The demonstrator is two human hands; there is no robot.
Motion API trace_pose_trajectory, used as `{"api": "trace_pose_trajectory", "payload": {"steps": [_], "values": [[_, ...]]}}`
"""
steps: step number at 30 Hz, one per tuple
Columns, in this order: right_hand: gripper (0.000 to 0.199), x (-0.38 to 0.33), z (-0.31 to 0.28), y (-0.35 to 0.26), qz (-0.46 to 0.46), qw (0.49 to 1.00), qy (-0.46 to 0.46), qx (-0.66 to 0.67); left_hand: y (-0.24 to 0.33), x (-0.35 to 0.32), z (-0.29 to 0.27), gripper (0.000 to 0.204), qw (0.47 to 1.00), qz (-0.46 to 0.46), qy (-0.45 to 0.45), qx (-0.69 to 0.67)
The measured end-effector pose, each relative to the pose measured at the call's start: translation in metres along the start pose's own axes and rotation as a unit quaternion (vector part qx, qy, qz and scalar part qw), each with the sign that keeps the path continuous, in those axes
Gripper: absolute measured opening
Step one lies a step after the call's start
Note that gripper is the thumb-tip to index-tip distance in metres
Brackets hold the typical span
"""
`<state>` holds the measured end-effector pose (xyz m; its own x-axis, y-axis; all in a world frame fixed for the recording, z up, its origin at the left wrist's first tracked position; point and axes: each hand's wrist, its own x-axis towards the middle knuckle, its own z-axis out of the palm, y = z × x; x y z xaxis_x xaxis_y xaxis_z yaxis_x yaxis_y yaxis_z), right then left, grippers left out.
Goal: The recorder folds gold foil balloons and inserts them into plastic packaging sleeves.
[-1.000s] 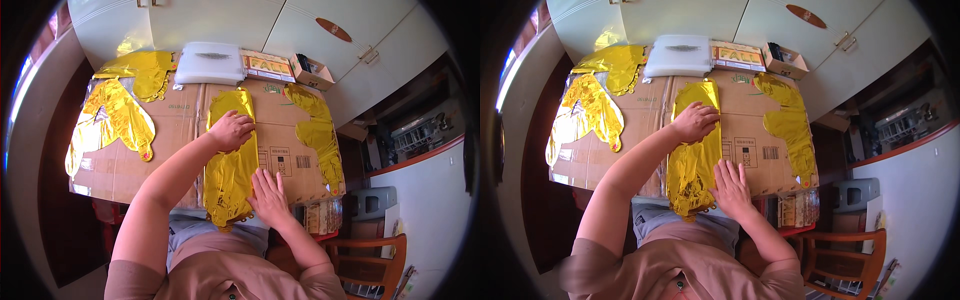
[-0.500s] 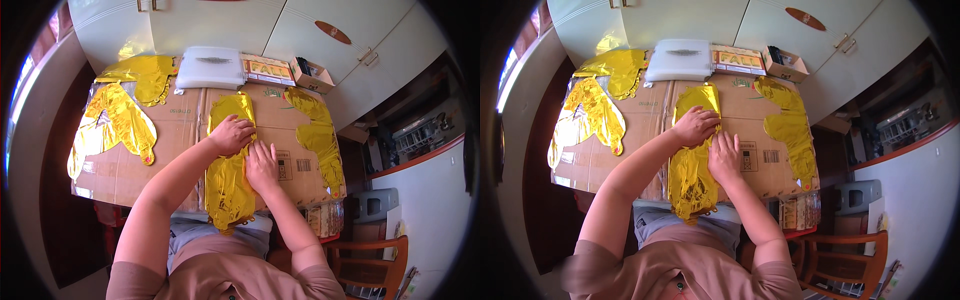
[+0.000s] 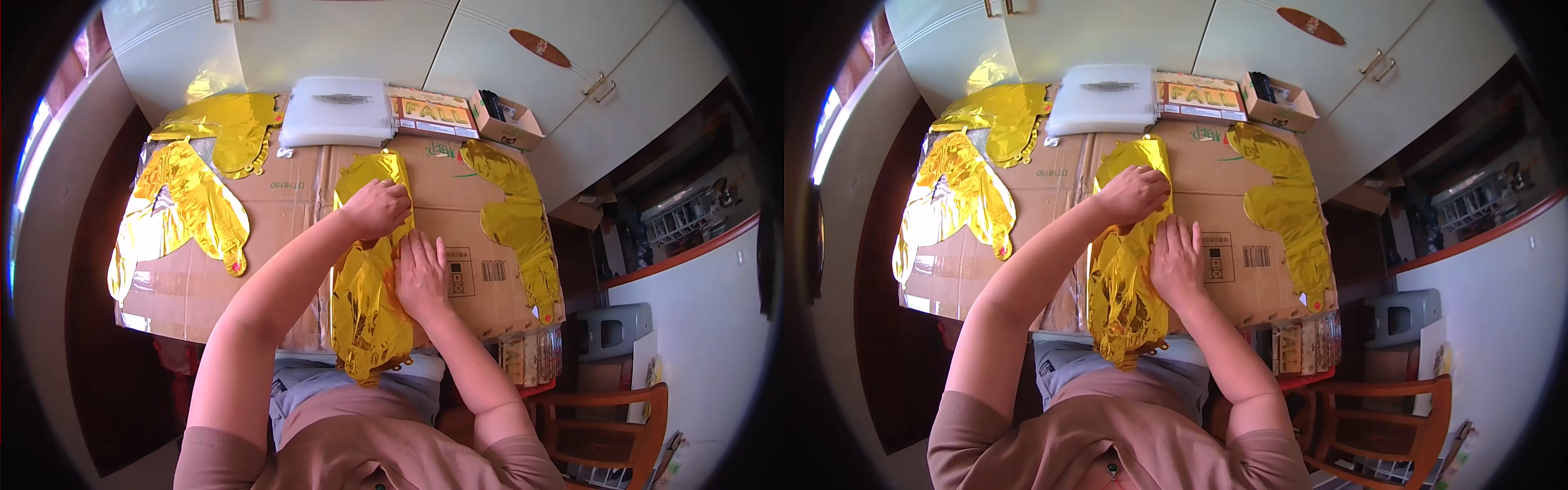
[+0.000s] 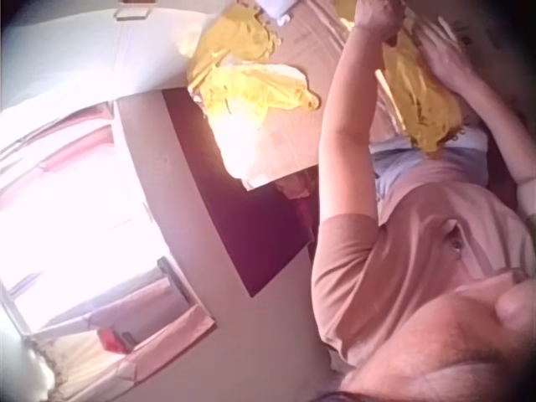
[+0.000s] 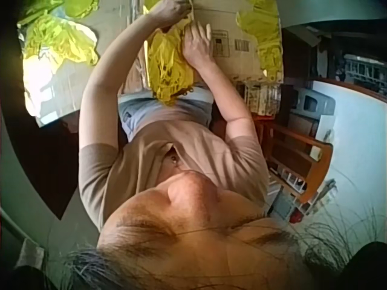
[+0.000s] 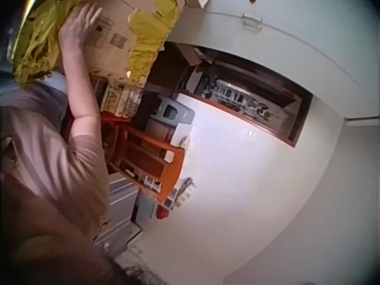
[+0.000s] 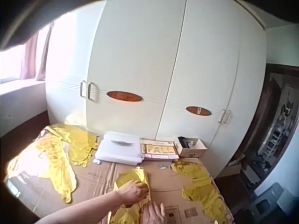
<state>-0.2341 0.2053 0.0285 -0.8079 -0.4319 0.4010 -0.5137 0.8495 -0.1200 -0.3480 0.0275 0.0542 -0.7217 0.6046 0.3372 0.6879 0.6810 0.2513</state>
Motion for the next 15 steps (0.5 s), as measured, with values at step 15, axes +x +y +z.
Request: {"api": "trace_pose_trajectory", "payload": {"steps": [15], "values": [[0.045, -0.002, 0.0, 0.0, -0.013, 1.0, 0.017, -0.008, -0.032, 0.021, 0.004, 0.027, 0.996, -0.014, 0.038, 0.077]]}}
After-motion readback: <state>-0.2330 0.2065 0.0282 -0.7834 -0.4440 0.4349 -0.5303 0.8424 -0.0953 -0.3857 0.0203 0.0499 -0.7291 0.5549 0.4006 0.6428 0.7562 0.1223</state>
